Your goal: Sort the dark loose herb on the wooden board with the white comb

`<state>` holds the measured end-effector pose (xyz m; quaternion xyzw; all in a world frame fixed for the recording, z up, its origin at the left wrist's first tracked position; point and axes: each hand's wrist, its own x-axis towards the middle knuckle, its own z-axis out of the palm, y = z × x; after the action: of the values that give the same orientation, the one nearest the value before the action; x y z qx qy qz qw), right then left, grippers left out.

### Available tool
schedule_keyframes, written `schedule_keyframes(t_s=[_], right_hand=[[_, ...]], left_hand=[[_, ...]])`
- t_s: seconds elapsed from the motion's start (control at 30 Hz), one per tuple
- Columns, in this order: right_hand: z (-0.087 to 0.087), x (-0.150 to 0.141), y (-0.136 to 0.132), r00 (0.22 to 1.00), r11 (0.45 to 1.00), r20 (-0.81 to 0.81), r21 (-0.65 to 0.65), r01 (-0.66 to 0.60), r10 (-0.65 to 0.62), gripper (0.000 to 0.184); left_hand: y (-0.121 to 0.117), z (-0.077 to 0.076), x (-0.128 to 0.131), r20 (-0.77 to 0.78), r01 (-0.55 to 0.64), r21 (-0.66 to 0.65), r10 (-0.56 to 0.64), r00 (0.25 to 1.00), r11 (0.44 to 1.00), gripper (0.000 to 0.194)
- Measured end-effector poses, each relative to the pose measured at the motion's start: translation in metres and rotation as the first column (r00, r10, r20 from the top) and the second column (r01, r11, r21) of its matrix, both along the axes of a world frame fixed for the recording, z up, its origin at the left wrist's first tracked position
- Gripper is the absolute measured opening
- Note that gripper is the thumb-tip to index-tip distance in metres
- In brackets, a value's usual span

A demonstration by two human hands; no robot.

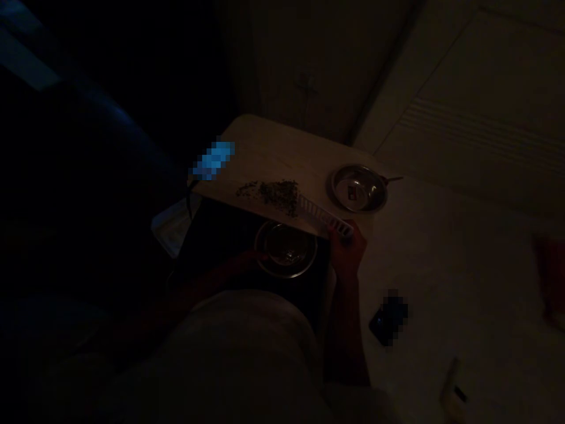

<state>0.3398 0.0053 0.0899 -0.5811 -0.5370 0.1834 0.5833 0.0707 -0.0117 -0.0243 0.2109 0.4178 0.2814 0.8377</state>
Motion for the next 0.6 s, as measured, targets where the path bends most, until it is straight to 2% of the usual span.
schedule_keyframes(t_s=[0.23, 0.4, 0.6], right_hand=[[0.0042, 0.0008, -0.0053, 1.0, 1.0, 0.012, -0.017, -0.001, 0.002, 0.017], [0.0009, 0.0043, -0.0047, 0.999, 0.999, -0.011, 0.005, 0.05, -0.05, 0.02], [-0.0009, 0.0065, -0.0055, 0.999, 0.999, -0.009, -0.01, 0.032, -0.032, 0.019]], left_hand=[[0.0006, 0.0033, 0.001, -0.026, -0.025, -0.01, 0.025, 0.999, 1.0, 0.044], [0.0006, 0.007, 0.0004, -0.049, -0.028, -0.008, 0.027, 0.998, 1.0, 0.042], [0.0005, 0.0052, 0.0007, -0.031, -0.008, -0.006, 0.008, 0.999, 1.0, 0.043]])
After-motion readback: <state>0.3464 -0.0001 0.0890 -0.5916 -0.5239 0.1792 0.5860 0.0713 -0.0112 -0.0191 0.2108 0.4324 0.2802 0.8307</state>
